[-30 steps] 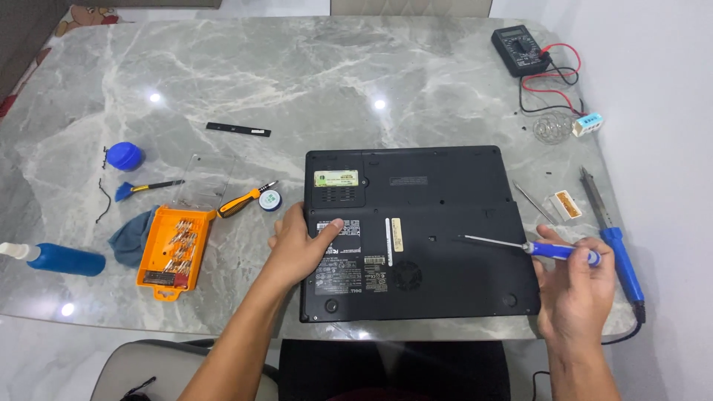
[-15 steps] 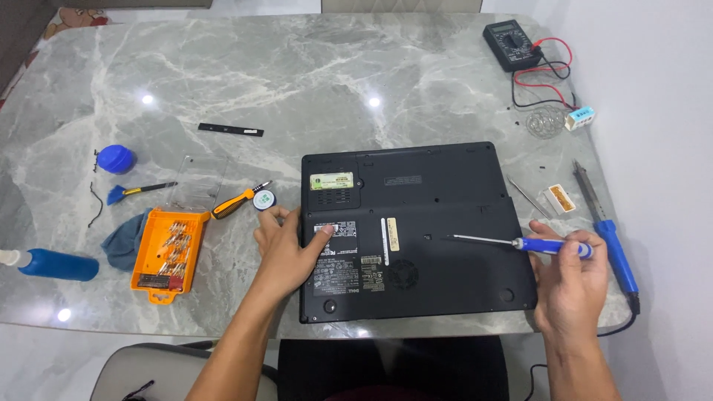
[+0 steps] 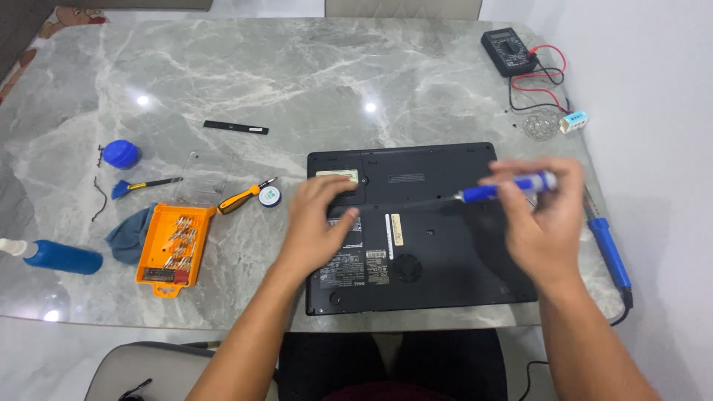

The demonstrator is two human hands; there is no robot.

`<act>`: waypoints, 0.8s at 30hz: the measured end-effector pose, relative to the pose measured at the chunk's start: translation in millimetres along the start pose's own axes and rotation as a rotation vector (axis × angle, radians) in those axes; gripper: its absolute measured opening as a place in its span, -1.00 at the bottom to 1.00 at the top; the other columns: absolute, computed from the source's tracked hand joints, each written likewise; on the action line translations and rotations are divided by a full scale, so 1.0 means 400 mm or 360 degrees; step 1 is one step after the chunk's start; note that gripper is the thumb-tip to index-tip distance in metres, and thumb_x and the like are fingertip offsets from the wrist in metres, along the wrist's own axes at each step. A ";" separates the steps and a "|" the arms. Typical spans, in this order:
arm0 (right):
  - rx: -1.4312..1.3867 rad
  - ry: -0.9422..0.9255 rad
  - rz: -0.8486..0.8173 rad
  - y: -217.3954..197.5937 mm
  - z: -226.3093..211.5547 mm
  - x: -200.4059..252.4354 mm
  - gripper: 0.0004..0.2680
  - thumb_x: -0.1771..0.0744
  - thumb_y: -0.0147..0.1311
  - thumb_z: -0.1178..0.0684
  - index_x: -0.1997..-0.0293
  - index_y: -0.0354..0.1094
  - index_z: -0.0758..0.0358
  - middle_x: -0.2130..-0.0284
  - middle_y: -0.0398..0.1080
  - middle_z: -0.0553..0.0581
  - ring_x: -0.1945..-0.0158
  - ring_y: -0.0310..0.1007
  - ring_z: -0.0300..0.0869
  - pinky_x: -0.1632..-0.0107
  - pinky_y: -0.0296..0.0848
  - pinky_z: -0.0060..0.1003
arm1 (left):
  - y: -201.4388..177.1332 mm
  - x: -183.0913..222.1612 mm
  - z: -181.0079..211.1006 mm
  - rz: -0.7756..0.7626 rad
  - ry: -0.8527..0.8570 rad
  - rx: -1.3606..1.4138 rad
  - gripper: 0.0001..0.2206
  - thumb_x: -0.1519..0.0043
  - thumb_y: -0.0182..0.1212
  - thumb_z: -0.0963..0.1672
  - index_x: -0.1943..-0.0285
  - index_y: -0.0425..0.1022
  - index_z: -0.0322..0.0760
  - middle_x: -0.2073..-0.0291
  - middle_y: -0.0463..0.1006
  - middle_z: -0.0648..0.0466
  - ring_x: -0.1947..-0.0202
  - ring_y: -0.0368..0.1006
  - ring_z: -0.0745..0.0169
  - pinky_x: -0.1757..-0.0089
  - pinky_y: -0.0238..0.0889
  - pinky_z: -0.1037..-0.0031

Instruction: Disassembling a laptop by removing screws from the bottom cover and extracting internal hardware components.

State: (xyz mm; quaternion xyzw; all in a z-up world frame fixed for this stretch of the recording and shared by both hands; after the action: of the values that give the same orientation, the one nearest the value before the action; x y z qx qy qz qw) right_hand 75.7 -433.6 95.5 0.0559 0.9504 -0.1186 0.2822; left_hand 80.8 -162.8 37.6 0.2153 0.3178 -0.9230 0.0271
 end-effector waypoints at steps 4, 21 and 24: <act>0.0706 -0.0670 -0.0332 0.115 -0.121 -0.077 -0.76 -0.33 0.12 -0.01 0.06 0.15 0.28 0.31 0.44 0.05 0.19 0.41 -0.01 -0.16 0.04 -0.08 | 0.058 0.012 0.039 -0.0556 -0.0142 -0.0392 -0.45 -0.12 0.19 0.02 -0.26 0.31 -0.26 -0.30 0.23 -0.13 -0.38 -0.04 -0.11 -0.23 -0.45 -0.09; 0.0986 -0.0663 -0.0763 0.306 -0.099 -0.110 -0.77 -0.31 0.12 0.03 -0.01 0.23 0.19 0.27 0.44 0.09 0.14 0.44 -0.08 -0.22 -0.21 0.07 | 0.070 0.013 0.035 -0.0763 -0.0212 -0.0579 -0.34 -0.14 0.01 0.16 -0.38 0.15 -0.12 -0.41 0.01 0.04 -0.44 -0.27 -0.02 -0.25 -0.59 -0.14; 0.1008 -0.0648 -0.0787 0.311 -0.102 -0.111 -0.77 -0.31 0.11 0.03 -0.02 0.24 0.20 0.26 0.44 0.10 0.11 0.44 -0.08 -0.22 -0.21 0.09 | 0.069 0.012 0.035 -0.0765 -0.0223 -0.0583 -0.34 -0.14 0.02 0.16 -0.38 0.14 -0.11 -0.41 0.01 0.04 -0.44 -0.28 0.00 -0.25 -0.61 -0.13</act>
State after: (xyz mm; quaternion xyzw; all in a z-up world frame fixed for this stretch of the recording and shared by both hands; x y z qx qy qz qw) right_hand 112.9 -304.6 129.0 -0.1138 0.7771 -0.4761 0.3956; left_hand 76.1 -192.7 29.7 0.0612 0.5182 -0.8429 -0.1317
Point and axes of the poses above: each hand's wrist, its own x-axis away from the middle knuckle, its own y-axis out of the palm, z = x × y, the point moved 8 cm from there along -x, towards the middle knuckle
